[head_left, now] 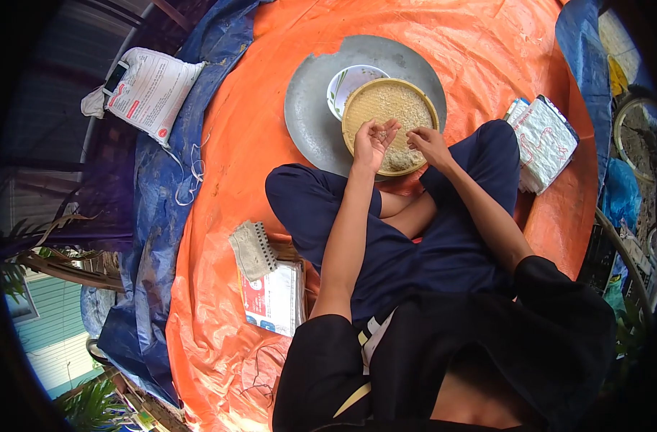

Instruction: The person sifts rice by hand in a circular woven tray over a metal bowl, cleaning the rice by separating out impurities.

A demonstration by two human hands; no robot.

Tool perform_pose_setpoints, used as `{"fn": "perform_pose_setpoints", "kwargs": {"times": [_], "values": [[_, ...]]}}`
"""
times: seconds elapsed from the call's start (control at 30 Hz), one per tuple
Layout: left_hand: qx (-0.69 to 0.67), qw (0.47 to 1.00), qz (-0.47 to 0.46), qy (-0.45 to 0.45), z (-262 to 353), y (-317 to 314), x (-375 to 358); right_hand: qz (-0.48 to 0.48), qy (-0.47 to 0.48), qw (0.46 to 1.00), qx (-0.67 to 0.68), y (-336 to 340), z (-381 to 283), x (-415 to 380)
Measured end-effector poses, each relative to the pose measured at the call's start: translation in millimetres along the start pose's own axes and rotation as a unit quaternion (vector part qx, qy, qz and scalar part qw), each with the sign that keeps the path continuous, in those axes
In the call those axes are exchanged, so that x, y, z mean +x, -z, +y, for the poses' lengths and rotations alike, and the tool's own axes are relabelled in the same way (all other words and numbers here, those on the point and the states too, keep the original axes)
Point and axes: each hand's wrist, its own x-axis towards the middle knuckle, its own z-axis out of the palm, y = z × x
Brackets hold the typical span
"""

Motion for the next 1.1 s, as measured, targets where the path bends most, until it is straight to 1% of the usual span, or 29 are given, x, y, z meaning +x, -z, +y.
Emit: {"fn": "perform_pose_setpoints", "kwargs": {"times": [0.13,0.2,0.27,0.3,0.4,0.5,0.53,0.63,0.73,0.8,0.9,1.0,1.1], "values": [[-0.060,0.998,-0.026,-0.004,5,-16,-9,0.006,0.002,1.000,-0.003,-1,-1,-1],[-0.085,0.995,-0.053,0.001,7,-20,-10,0.004,-0.001,1.000,-0.002,0,-5,-3],[-0.115,0.987,-0.111,0.003,8,-17,-7,0.000,0.012,1.000,0.014,1,-7,-7],[-0.114,0.987,-0.117,0.009,8,-17,-7,0.003,0.021,1.000,-0.013,2,-14,-10],[-0.134,0.981,-0.137,0.027,7,-17,-6,-0.003,0.007,1.000,-0.024,2,-13,-11],[-0.137,0.980,-0.141,0.038,8,-14,-8,-0.015,-0.017,1.000,-0.012,2,-9,-7],[-0.133,0.980,-0.141,0.041,8,-14,-7,-0.019,-0.032,0.999,0.011,2,-8,-6],[-0.012,0.994,-0.110,0.013,4,-17,-7,-0.030,-0.083,0.992,0.092,0,-13,-7],[0.076,0.993,-0.090,0.006,1,-20,-8,-0.046,-0.131,0.973,0.187,2,-21,-10],[0.093,0.991,-0.093,-0.002,-3,-19,-7,-0.067,-0.153,0.956,0.241,3,-23,-11],[0.115,0.989,-0.096,-0.005,-7,-17,-6,-0.101,-0.175,0.938,0.283,2,-20,-10],[0.128,0.987,-0.095,-0.007,-11,-18,-6,-0.134,-0.185,0.887,0.401,-1,-15,-10],[0.142,0.985,-0.094,-0.006,-16,-20,-6,-0.109,-0.240,0.830,0.492,-7,-18,-13]]}}
